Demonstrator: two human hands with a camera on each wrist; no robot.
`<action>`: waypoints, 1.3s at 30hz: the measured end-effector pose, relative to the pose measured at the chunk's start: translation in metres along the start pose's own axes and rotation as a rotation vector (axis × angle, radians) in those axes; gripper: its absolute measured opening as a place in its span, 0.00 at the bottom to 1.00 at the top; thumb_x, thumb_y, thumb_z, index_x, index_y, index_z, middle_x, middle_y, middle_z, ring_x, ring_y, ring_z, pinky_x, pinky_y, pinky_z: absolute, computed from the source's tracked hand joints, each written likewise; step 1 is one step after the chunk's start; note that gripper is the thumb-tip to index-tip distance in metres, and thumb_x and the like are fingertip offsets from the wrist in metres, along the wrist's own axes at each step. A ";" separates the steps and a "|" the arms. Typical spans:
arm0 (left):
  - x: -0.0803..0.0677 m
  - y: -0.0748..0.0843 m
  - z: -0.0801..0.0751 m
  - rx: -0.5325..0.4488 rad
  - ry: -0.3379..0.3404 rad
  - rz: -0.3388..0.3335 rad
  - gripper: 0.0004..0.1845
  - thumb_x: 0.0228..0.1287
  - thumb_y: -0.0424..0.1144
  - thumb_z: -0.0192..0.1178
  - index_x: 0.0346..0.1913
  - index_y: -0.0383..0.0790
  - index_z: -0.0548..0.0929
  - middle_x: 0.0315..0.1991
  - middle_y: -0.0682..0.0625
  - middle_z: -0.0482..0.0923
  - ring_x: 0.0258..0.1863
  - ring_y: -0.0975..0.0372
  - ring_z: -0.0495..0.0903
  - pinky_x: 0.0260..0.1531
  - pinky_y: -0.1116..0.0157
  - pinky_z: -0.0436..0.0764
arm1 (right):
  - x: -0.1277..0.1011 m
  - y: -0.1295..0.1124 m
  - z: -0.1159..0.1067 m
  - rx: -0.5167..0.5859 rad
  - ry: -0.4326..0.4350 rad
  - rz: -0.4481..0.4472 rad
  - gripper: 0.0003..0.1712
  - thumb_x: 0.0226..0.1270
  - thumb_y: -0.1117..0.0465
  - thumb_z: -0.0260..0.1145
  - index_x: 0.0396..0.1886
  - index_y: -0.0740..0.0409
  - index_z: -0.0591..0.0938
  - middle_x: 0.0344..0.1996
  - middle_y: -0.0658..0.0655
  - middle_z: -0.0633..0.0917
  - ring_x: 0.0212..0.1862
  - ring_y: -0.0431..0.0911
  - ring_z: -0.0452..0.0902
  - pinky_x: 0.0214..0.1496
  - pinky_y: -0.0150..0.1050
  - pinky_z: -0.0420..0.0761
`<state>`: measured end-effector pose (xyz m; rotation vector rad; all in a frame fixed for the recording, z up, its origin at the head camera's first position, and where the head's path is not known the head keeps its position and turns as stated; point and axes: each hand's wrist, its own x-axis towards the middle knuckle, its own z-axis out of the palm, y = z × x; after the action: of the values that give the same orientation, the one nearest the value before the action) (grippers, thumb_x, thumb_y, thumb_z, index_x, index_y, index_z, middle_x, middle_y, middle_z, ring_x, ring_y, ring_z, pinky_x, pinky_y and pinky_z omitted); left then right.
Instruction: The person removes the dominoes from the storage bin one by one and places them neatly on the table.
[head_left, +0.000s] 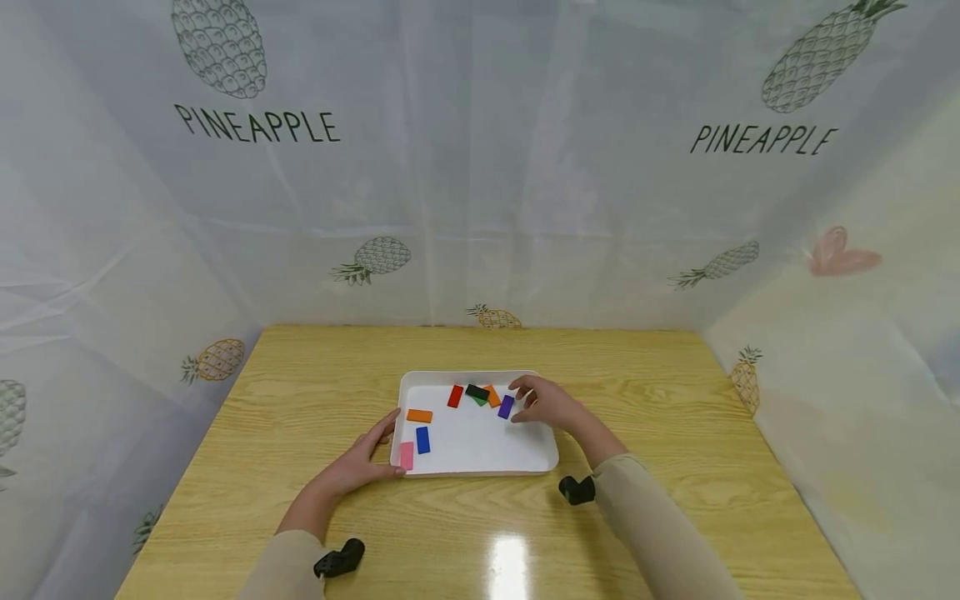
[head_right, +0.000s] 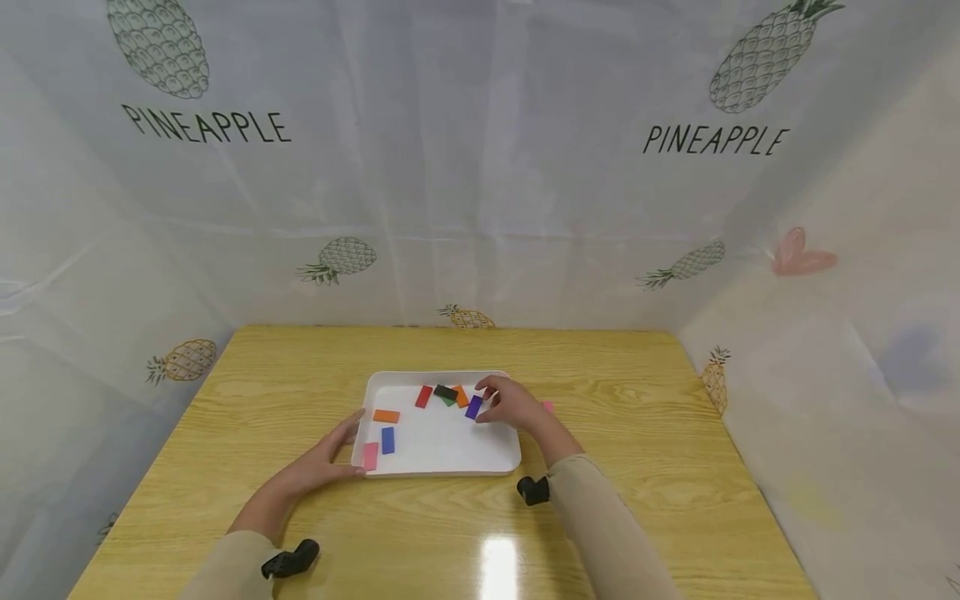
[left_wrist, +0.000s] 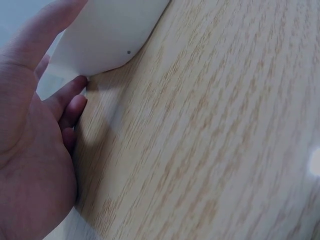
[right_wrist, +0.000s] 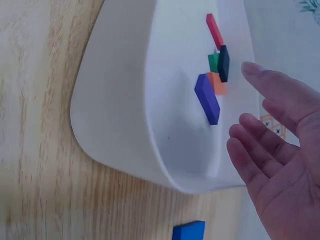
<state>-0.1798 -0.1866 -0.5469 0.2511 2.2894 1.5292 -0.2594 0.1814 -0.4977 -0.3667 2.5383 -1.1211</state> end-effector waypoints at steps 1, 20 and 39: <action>0.000 0.000 0.000 -0.001 -0.002 0.007 0.55 0.49 0.40 0.77 0.77 0.55 0.53 0.73 0.41 0.56 0.68 0.46 0.58 0.64 0.36 0.50 | 0.000 0.000 0.001 0.001 0.002 -0.004 0.31 0.53 0.64 0.78 0.57 0.60 0.78 0.43 0.56 0.79 0.42 0.48 0.74 0.44 0.41 0.78; -0.001 0.003 0.003 -0.001 -0.001 0.013 0.56 0.49 0.40 0.76 0.78 0.54 0.53 0.73 0.40 0.55 0.68 0.45 0.57 0.64 0.36 0.52 | 0.017 0.002 0.019 -0.134 0.062 0.019 0.30 0.47 0.61 0.81 0.53 0.58 0.82 0.46 0.54 0.81 0.41 0.46 0.72 0.45 0.41 0.77; 0.000 0.000 0.001 0.012 0.005 -0.006 0.55 0.49 0.40 0.77 0.77 0.57 0.53 0.73 0.43 0.57 0.68 0.46 0.57 0.63 0.36 0.52 | 0.020 0.004 0.031 -0.368 0.136 0.002 0.27 0.50 0.59 0.80 0.51 0.58 0.82 0.44 0.54 0.82 0.44 0.47 0.77 0.51 0.44 0.78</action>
<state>-0.1793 -0.1854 -0.5475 0.2444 2.3013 1.5157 -0.2652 0.1562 -0.5249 -0.3885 2.8658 -0.6930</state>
